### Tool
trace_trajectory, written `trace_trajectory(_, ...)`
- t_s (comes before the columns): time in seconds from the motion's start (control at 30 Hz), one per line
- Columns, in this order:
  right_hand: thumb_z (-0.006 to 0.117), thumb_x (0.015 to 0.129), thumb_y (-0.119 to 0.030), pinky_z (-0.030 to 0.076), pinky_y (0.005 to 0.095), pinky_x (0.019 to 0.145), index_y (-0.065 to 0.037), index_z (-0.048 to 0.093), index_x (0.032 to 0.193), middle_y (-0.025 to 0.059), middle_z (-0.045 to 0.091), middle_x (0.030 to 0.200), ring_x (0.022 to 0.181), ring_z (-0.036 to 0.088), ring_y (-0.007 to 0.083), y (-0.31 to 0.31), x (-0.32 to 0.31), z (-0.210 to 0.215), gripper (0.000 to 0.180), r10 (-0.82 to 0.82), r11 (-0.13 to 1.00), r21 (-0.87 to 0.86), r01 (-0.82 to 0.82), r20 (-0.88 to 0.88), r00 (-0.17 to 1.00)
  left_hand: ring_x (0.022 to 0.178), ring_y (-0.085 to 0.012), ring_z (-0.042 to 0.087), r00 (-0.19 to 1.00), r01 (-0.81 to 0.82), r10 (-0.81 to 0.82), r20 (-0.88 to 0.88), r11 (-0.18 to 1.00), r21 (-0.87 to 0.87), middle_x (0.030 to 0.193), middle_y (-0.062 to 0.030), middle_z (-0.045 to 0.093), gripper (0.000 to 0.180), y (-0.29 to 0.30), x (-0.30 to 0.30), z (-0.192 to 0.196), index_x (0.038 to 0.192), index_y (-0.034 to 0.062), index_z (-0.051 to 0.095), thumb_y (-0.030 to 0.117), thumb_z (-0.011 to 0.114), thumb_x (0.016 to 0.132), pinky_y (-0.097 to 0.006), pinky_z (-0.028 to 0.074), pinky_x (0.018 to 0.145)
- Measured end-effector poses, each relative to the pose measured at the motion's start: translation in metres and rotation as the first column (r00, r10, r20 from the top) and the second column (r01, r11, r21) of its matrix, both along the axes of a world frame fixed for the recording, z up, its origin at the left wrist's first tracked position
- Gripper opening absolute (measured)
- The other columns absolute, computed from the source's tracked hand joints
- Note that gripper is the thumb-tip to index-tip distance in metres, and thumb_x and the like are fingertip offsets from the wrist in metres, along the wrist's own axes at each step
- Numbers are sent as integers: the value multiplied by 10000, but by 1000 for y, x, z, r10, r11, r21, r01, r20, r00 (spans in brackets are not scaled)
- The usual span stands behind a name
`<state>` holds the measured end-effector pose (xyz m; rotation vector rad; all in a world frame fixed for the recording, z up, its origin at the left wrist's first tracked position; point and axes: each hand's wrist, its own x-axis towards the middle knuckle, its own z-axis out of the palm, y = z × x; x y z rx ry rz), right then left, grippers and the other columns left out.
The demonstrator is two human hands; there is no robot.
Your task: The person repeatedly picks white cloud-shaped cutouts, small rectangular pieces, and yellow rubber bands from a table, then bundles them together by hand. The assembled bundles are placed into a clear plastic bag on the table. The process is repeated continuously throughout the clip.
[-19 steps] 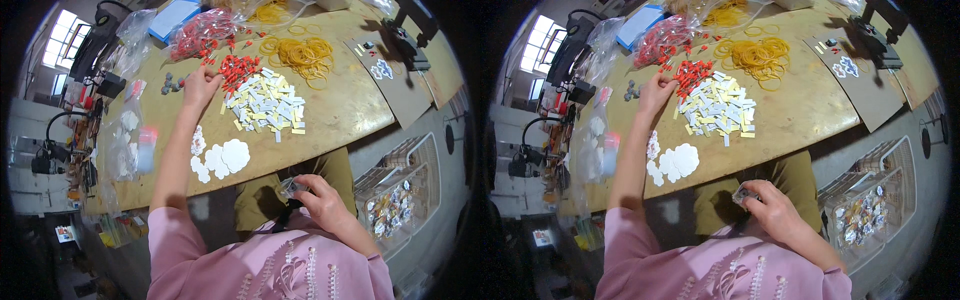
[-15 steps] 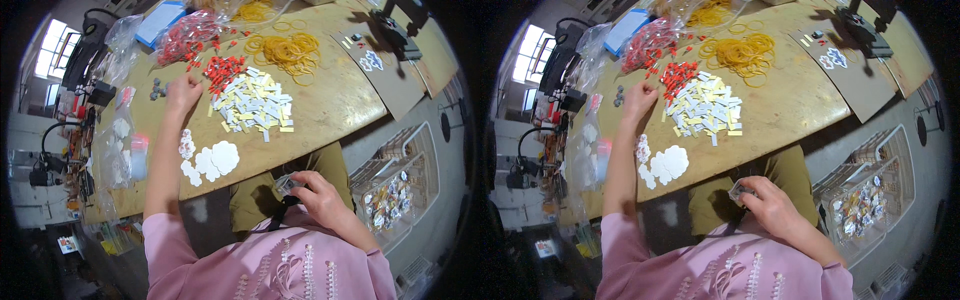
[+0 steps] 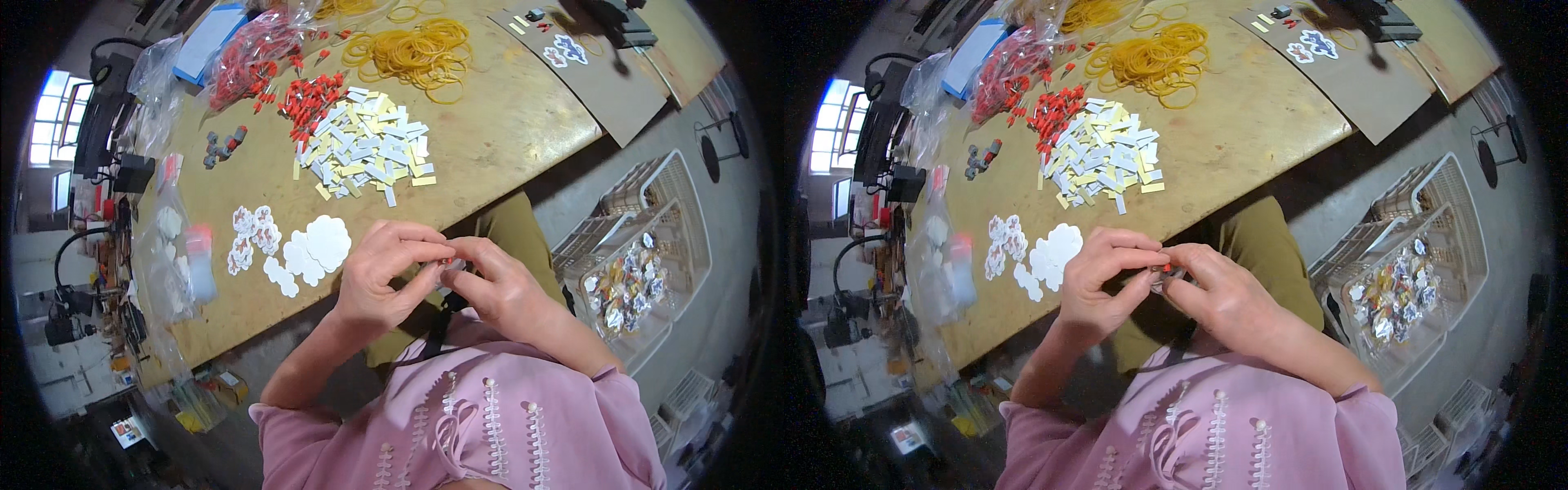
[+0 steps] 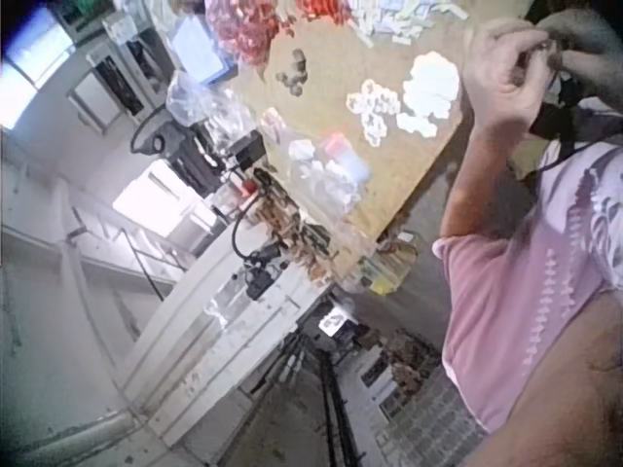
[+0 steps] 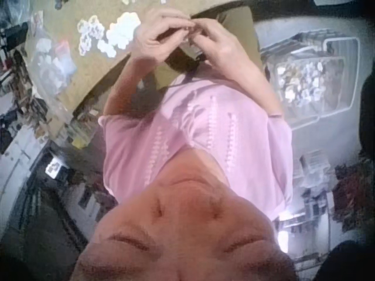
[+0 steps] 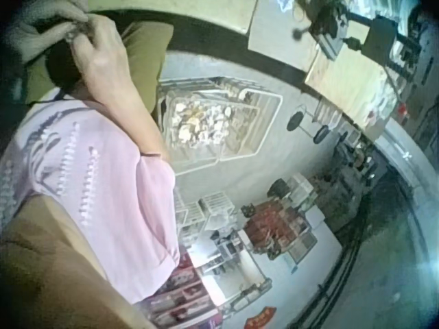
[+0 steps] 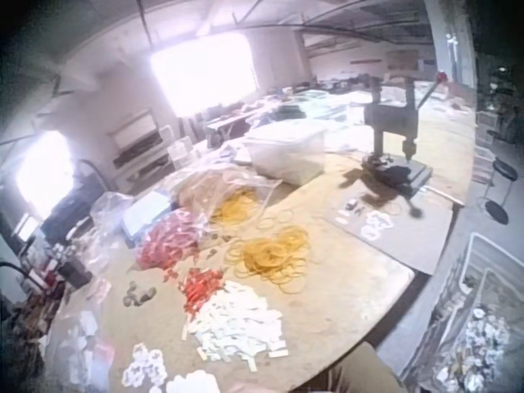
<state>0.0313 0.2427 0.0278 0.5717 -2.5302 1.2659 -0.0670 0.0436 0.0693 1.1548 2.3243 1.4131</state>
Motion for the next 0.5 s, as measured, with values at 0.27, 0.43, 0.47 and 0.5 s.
trace_trajectory(0.27,739,817,-18,618,409,893,4,713,1027,207,661,1286,1136,702,360,14,14,-16,213,-64,997,38,63,14,998,819,-193,679,983,-97,68,-169,980,-172,945,-106,700,168,20,-57,9,1073,24,787,15,707,927,-331,545,713)
trace_trajectory(0.43,682,864,-61,580,447,988,26,664,1029,234,653,1294,1200,664,397,19,23,-22,187,-20,1000,21,19,63,998,899,-291,670,857,-75,-73,-509,962,-263,1001,-125,660,405,63,-153,-9,1218,115,768,-46,667,861,-391,552,807)
trace_trajectory(0.47,683,865,-66,578,449,991,25,665,1027,232,653,1290,1198,664,396,21,25,-23,186,-22,1000,21,21,77,997,922,-305,669,845,-63,-110,-523,951,-302,1017,-126,652,437,73,-165,-10,1243,127,760,-50,667,854,-407,553,827)
trace_trajectory(0.5,684,866,-70,576,450,994,24,666,1026,230,653,1287,1196,664,395,22,27,-24,186,-25,1000,21,23,90,996,946,-320,668,832,-51,-148,-534,939,-340,1032,-126,645,470,82,-176,-10,1268,140,751,-53,667,848,-422,553,847)
